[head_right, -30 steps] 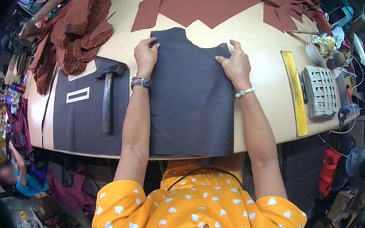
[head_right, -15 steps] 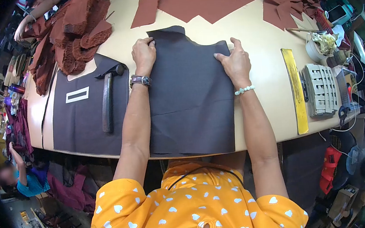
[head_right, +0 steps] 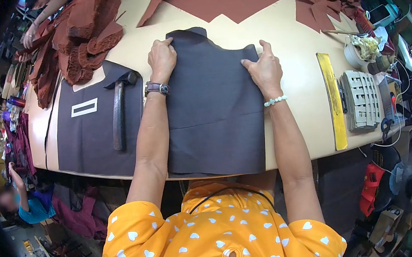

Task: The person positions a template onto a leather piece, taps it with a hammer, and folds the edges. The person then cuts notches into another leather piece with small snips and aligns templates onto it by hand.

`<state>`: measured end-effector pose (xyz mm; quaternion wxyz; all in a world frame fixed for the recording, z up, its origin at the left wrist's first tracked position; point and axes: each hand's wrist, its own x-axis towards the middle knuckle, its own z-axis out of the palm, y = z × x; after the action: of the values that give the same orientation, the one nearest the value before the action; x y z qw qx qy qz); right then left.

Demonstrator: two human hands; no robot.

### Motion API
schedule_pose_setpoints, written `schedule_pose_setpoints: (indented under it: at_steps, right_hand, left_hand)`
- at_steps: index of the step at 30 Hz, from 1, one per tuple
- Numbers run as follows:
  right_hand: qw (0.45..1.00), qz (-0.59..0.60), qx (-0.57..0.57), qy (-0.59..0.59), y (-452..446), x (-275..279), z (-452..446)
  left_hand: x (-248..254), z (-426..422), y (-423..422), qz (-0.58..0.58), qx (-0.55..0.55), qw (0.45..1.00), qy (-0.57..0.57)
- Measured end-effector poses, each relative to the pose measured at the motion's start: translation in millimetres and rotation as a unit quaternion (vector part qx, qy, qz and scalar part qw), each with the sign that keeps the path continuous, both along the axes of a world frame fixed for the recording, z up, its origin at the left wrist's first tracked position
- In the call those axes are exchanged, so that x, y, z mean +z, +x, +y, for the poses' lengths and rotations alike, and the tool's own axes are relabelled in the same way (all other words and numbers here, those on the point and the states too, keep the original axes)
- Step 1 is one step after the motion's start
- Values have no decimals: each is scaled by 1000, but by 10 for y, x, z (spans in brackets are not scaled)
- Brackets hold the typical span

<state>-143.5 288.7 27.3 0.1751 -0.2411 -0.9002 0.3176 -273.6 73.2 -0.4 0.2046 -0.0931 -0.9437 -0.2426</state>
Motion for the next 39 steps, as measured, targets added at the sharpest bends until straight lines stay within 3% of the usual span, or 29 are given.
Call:
schedule_pose_setpoints:
  at_steps: [3, 7, 39]
  right_hand:
    - [999, -26, 3, -38, -14, 32, 15]
    - [1000, 3, 7, -6, -22, -46, 35]
    - [1000, 3, 18, 21, 8, -15, -13]
  left_hand:
    - [43, 25, 20, -15, 2, 999, -29]
    - [47, 68, 30, -16, 8, 997, -76]
    - [56, 53, 67, -14, -4, 996, -86]
